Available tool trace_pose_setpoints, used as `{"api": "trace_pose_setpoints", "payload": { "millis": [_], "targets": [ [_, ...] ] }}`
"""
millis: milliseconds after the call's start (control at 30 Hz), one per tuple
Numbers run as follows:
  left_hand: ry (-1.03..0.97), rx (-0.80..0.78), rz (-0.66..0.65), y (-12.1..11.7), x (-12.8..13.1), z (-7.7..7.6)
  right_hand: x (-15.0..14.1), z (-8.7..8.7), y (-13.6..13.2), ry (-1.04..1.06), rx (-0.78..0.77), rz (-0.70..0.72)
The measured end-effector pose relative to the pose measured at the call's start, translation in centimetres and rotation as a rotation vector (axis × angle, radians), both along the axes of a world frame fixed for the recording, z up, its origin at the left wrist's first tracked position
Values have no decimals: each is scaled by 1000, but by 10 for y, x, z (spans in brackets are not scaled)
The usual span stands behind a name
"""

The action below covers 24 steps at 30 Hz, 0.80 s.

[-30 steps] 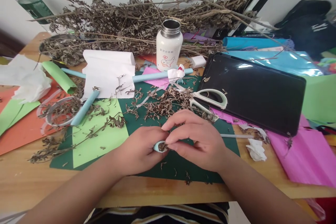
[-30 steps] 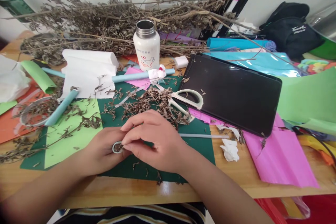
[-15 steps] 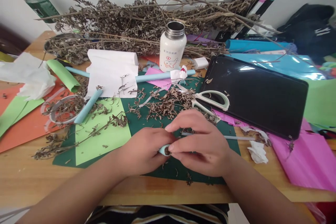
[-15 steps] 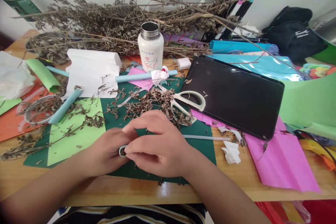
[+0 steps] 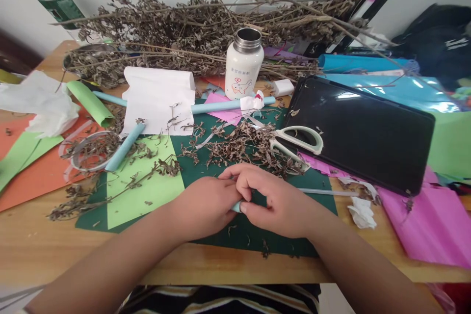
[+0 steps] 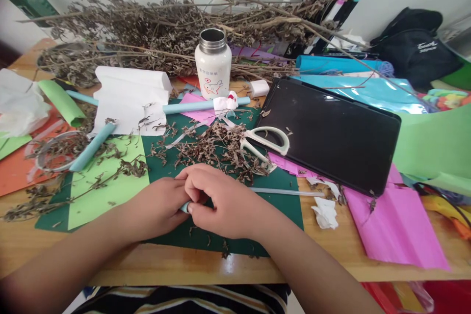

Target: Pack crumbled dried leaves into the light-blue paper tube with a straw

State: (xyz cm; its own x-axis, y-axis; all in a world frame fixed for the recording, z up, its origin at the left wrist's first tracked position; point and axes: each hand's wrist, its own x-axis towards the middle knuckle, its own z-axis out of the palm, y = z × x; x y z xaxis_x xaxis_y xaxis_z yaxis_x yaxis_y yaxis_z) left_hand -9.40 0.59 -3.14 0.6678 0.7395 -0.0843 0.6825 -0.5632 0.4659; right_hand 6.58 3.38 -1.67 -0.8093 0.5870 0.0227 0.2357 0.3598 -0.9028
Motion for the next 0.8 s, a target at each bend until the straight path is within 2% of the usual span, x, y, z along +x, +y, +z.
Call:
{"api": "trace_pose_setpoints", "payload": {
  "millis": [100, 167, 233, 333, 433, 500, 633, 800],
  "targets": [
    [-75, -50, 38, 1, 1, 3, 0, -2, 0, 44, -66, -37],
    [-204, -158, 66, 2, 0, 6, 2, -4, 2, 117, -115, -52],
    [-362, -290, 83, 2, -1, 8, 5, -5, 4, 214, -102, -18],
    [-491, -405, 121, 0, -3, 10, 9, -5, 5, 316, 90, -22],
    [-513, -427, 147, -3, -3, 10, 9, -4, 4, 324, 331, -70],
    [-554, -464, 140, -4, -2, 10, 7, -3, 3, 303, 440, -70],
    [-609, -550, 134, -4, 0, 8, 4, -2, 2, 270, 545, -71],
    [-631, -520, 135, -5, 1, 3, 5, 1, -1, 251, 614, -58]
  ]
}}
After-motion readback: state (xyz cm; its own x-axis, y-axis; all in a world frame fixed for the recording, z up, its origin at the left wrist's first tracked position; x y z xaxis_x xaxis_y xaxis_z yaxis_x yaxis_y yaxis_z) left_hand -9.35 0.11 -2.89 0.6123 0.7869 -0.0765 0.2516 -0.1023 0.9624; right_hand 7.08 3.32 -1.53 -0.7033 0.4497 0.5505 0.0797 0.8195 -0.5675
